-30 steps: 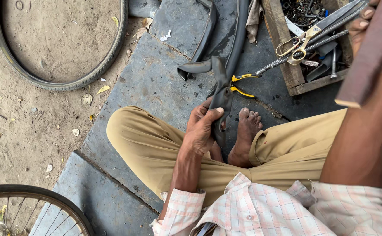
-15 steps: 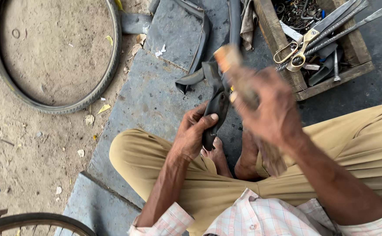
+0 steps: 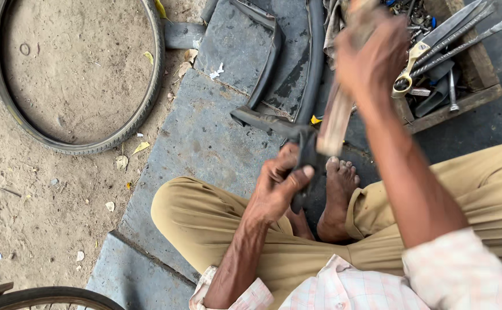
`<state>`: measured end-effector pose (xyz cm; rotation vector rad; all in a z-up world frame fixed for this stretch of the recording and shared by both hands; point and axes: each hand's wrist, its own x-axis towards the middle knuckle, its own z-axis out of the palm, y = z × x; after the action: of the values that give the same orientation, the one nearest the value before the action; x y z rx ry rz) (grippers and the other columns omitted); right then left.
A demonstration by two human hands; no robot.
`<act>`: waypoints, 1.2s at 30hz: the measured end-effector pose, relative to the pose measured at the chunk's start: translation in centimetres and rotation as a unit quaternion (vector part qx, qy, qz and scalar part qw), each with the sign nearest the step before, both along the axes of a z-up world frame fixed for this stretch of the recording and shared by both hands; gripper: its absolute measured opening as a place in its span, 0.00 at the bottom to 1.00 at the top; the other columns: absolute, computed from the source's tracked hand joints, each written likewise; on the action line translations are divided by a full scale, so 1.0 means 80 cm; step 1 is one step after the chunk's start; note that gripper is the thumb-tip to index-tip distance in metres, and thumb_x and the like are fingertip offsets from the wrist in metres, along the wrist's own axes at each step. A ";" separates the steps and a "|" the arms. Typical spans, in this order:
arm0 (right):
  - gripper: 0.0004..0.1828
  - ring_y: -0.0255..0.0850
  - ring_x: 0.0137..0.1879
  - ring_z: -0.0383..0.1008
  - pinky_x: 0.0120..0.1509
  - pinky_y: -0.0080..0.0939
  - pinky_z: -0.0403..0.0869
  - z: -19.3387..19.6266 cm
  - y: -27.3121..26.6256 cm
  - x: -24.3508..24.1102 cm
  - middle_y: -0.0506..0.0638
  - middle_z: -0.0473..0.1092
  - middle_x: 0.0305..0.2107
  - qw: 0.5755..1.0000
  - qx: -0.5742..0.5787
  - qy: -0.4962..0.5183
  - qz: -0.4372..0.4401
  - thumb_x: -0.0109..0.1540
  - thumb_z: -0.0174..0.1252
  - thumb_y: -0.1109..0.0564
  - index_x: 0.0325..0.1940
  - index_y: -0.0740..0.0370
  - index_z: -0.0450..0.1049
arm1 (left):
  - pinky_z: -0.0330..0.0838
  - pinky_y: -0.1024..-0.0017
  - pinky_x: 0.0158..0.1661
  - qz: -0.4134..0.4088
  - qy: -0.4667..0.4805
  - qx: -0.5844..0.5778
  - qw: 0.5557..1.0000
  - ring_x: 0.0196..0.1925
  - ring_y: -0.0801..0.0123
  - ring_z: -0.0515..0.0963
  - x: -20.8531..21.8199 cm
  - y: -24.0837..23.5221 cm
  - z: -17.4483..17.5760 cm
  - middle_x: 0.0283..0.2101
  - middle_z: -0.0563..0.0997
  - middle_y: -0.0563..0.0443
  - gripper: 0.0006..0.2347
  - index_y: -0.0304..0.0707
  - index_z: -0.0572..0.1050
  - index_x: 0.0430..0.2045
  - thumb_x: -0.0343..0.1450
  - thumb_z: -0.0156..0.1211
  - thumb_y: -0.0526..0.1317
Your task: The person uses pliers to remove a valve core from a bicycle inner tube, then uses a wooden block to rub and smooth the area around the valve stem. The person handles the inner tube and tools while sitting on the ground.
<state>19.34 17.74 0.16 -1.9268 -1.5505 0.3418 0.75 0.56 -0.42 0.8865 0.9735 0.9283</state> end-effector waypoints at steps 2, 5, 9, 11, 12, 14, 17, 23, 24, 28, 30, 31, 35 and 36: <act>0.16 0.43 0.49 0.76 0.53 0.48 0.74 -0.003 0.018 0.035 0.52 0.72 0.41 0.992 -0.038 0.050 -0.108 0.64 0.67 0.49 0.48 0.61 0.75 | 0.70 0.74 0.48 0.085 0.006 -0.026 0.996 0.45 0.74 0.73 -0.002 0.005 0.000 0.42 0.76 0.53 0.08 0.28 0.78 0.40 0.71 0.59 0.34; 0.16 0.51 0.44 0.72 0.48 0.57 0.72 -0.007 -0.086 0.050 0.60 0.70 0.36 0.991 0.073 -0.078 0.085 0.62 0.63 0.59 0.50 0.70 0.73 | 0.68 0.73 0.49 0.071 0.040 0.001 0.997 0.47 0.74 0.71 -0.013 0.014 0.002 0.42 0.74 0.53 0.06 0.27 0.78 0.37 0.73 0.58 0.33; 0.21 0.52 0.38 0.71 0.41 0.57 0.71 -0.045 -0.166 0.005 0.61 0.68 0.36 0.989 -0.075 0.032 0.123 0.61 0.65 0.55 0.56 0.64 0.74 | 0.69 0.72 0.48 0.038 0.047 0.024 0.998 0.46 0.73 0.72 -0.008 0.025 0.010 0.41 0.74 0.51 0.07 0.25 0.79 0.37 0.73 0.58 0.33; 0.19 0.56 0.44 0.72 0.45 0.61 0.71 -0.067 -0.127 -0.003 0.64 0.68 0.40 0.994 -0.042 -0.009 0.100 0.61 0.68 0.54 0.54 0.61 0.76 | 0.68 0.73 0.52 0.017 0.013 0.047 0.999 0.50 0.75 0.72 -0.005 0.004 0.017 0.46 0.74 0.54 0.07 0.25 0.79 0.39 0.72 0.58 0.33; 0.17 0.60 0.49 0.72 0.49 0.65 0.71 -0.072 -0.072 0.002 0.67 0.67 0.43 0.994 0.044 -0.060 0.079 0.62 0.70 0.54 0.52 0.62 0.77 | 0.68 0.73 0.51 0.013 -0.001 0.044 0.999 0.49 0.75 0.72 -0.003 0.003 0.020 0.46 0.74 0.54 0.08 0.25 0.79 0.39 0.72 0.58 0.33; 0.18 0.59 0.50 0.74 0.53 0.61 0.71 -0.052 0.006 0.025 0.67 0.69 0.44 0.998 0.046 -0.039 -0.032 0.63 0.67 0.54 0.49 0.70 0.73 | 0.68 0.74 0.50 0.011 -0.031 0.037 0.999 0.48 0.75 0.72 -0.001 0.004 0.023 0.45 0.74 0.54 0.08 0.25 0.79 0.39 0.73 0.59 0.33; 0.21 0.59 0.45 0.74 0.48 0.58 0.72 0.005 -0.020 0.038 0.66 0.69 0.41 0.995 0.087 -0.056 -0.013 0.57 0.65 0.57 0.51 0.69 0.74 | 0.68 0.73 0.46 0.106 -0.022 -0.028 0.994 0.43 0.73 0.72 -0.009 0.013 0.017 0.41 0.74 0.52 0.08 0.24 0.79 0.39 0.73 0.59 0.33; 0.26 0.56 0.42 0.72 0.46 0.56 0.73 0.010 -0.179 -0.026 0.63 0.65 0.38 0.981 0.028 -0.010 0.192 0.59 0.63 0.55 0.61 0.67 0.75 | 0.69 0.74 0.50 0.037 0.030 0.073 0.996 0.48 0.74 0.74 -0.016 0.017 0.004 0.44 0.75 0.52 0.08 0.24 0.78 0.41 0.74 0.59 0.33; 0.26 0.57 0.46 0.71 0.48 0.56 0.72 -0.015 -0.144 -0.025 0.64 0.65 0.42 0.984 0.046 -0.026 0.168 0.63 0.63 0.55 0.63 0.69 0.72 | 0.69 0.75 0.52 0.031 0.022 0.068 0.997 0.49 0.74 0.74 -0.013 0.012 0.004 0.45 0.75 0.52 0.08 0.24 0.78 0.42 0.73 0.59 0.33; 0.17 0.58 0.49 0.72 0.51 0.61 0.70 -0.045 0.005 0.013 0.65 0.67 0.40 0.987 0.141 -0.071 -0.006 0.62 0.65 0.56 0.44 0.72 0.70 | 0.69 0.75 0.51 0.077 0.012 0.026 0.997 0.48 0.75 0.73 -0.003 0.009 0.007 0.47 0.75 0.52 0.09 0.25 0.78 0.43 0.73 0.58 0.33; 0.17 0.57 0.50 0.73 0.52 0.59 0.72 -0.012 -0.006 0.019 0.64 0.69 0.42 0.985 0.140 -0.096 -0.015 0.61 0.63 0.57 0.49 0.70 0.72 | 0.70 0.75 0.48 0.103 0.028 -0.013 0.994 0.46 0.74 0.73 -0.012 0.015 0.008 0.45 0.76 0.51 0.09 0.26 0.79 0.42 0.73 0.58 0.34; 0.16 0.56 0.49 0.74 0.53 0.58 0.72 0.003 -0.044 0.017 0.64 0.70 0.42 0.990 0.113 -0.061 0.052 0.63 0.61 0.58 0.51 0.71 0.72 | 0.71 0.74 0.47 0.098 0.039 -0.035 0.994 0.44 0.74 0.74 -0.017 0.016 0.005 0.43 0.77 0.50 0.09 0.26 0.78 0.43 0.73 0.58 0.34; 0.25 0.59 0.50 0.73 0.54 0.62 0.74 0.049 -0.206 -0.023 0.67 0.69 0.41 0.964 0.094 0.008 0.250 0.54 0.62 0.57 0.54 0.71 0.75 | 0.72 0.73 0.47 0.074 0.039 -0.050 0.995 0.44 0.72 0.75 -0.016 0.015 -0.004 0.42 0.79 0.47 0.10 0.26 0.79 0.43 0.73 0.58 0.34; 0.23 0.55 0.43 0.71 0.49 0.60 0.73 0.037 -0.190 -0.026 0.63 0.71 0.39 0.972 0.049 0.014 0.231 0.56 0.62 0.58 0.55 0.71 0.76 | 0.71 0.73 0.50 0.057 0.033 -0.003 0.998 0.46 0.73 0.74 -0.014 0.014 -0.002 0.44 0.78 0.48 0.09 0.25 0.78 0.44 0.74 0.59 0.34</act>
<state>17.30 2.52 3.09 -1.4639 -1.9522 0.4754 -0.34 1.65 -0.61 0.8678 1.0918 0.9965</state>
